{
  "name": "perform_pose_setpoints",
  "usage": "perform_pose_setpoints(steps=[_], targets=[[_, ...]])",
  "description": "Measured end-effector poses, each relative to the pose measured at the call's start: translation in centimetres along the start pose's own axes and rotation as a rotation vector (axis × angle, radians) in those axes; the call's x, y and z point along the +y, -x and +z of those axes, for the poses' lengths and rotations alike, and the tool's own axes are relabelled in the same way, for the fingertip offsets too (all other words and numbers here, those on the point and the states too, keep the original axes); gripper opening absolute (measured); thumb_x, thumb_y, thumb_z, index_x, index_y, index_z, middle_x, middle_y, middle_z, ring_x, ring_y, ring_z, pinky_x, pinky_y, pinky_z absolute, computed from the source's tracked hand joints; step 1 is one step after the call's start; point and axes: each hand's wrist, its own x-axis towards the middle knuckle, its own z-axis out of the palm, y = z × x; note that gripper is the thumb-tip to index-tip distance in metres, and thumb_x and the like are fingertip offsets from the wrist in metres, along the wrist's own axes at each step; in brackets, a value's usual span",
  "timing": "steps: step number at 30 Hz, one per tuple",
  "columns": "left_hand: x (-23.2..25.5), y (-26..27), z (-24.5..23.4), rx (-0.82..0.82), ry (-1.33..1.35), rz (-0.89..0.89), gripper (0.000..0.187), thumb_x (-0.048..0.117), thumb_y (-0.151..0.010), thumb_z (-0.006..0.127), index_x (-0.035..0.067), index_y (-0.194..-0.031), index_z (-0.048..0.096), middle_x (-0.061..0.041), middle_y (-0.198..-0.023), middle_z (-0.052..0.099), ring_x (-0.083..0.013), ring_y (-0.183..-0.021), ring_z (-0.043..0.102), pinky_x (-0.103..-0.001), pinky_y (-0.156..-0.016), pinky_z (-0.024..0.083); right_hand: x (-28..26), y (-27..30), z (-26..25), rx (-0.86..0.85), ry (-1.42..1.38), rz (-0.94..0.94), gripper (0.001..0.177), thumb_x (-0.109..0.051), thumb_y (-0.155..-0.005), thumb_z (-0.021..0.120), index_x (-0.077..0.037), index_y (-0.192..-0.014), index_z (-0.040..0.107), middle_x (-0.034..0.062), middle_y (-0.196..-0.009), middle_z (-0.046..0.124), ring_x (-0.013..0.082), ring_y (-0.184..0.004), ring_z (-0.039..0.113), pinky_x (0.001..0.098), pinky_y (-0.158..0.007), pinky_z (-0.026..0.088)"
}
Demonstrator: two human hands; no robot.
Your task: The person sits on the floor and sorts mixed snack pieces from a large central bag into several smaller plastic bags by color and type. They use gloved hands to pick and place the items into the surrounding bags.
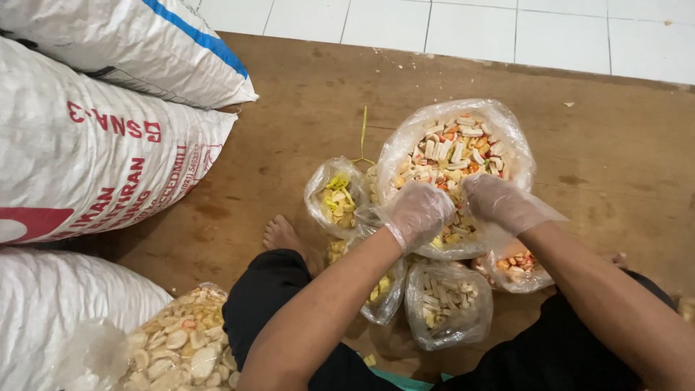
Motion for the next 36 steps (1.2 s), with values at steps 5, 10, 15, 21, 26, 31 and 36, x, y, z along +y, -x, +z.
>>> perform_pose_setpoints(steps=[5,10,15,21,26,31,36], targets=[[-0.9,0.3,-1.0,-0.052,0.100,0.012,0.024,0.012,-0.077,0.053,0.027,-0.061,0.063,0.004,-0.060,0.064,-0.0254,-0.063,0.065,-0.047,-0.048,0.045,-0.7,3.2,-3.2,-0.002,-0.065,-0.044,0.023,-0.028,-0.085,0.065,-0.012,-0.096,0.077,0.0166,-0.092,0.079,0.0352,-0.097,0.076,0.0449,-0.080,0.063],[-2.5,2.2,0.0,-0.051,0.290,0.047,0.021,0.008,-0.072,0.058,0.025,-0.062,0.066,0.003,-0.060,0.067,-0.0254,-0.067,0.070,-0.042,-0.060,0.056,-1.3,6.2,-7.0,-0.012,-0.243,-0.022,0.024,-0.027,-0.090,0.065,-0.014,-0.103,0.080,0.0202,-0.100,0.078,0.0394,-0.105,0.073,0.0475,-0.090,0.061],[-2.9,1.4,0.9,-0.149,0.647,-0.079,0.018,0.011,-0.078,0.061,0.019,-0.062,0.061,0.002,-0.067,0.070,-0.0282,-0.071,0.071,-0.041,-0.067,0.058,-2.2,8.8,-10.2,-0.012,-0.398,-0.009,0.023,-0.032,-0.092,0.066,-0.022,-0.108,0.079,0.0160,-0.107,0.078,0.0381,-0.112,0.070,0.0463,-0.095,0.058],[-1.5,-0.5,0.1,-0.092,0.427,-0.012,0.014,0.007,-0.070,0.061,0.018,-0.065,0.065,-0.001,-0.068,0.071,-0.0278,-0.076,0.073,-0.043,-0.071,0.059,-1.4,8.4,-9.8,0.002,-0.538,-0.079,0.025,-0.022,-0.092,0.066,-0.020,-0.114,0.078,0.0170,-0.102,0.079,0.0394,-0.105,0.072,0.0472,-0.090,0.060],[-0.3,-1.9,-3.8,-0.157,0.507,-0.125,0.013,0.010,-0.077,0.060,0.015,-0.069,0.068,-0.004,-0.073,0.075,-0.0310,-0.080,0.074,-0.045,-0.073,0.060,0.0,7.6,-8.2,0.005,-0.588,-0.139,0.034,-0.019,-0.083,0.076,-0.017,-0.117,0.077,0.0138,-0.092,0.079,0.0305,-0.097,0.075,0.0445,-0.084,0.060],[-0.2,-3.3,-7.7,-0.192,0.511,-0.111,0.007,0.020,-0.081,0.061,0.018,-0.075,0.065,-0.002,-0.080,0.075,-0.0271,-0.089,0.073,-0.044,-0.078,0.059,0.3,9.8,-9.6,0.051,-0.543,-0.123,0.038,-0.026,-0.077,0.082,-0.023,-0.115,0.078,0.0134,-0.094,0.080,0.0328,-0.099,0.075,0.0419,-0.083,0.062],[-2.2,-4.3,-11.8,-0.090,0.346,0.004,0.023,0.010,-0.087,0.054,0.023,-0.070,0.062,-0.001,-0.064,0.070,-0.0265,-0.067,0.072,-0.043,-0.059,0.058,1.0,13.3,-11.5,0.138,-0.572,-0.033,0.029,-0.032,-0.085,0.077,-0.015,-0.108,0.077,0.0201,-0.092,0.077,0.0391,-0.094,0.073,0.0465,-0.082,0.059]])
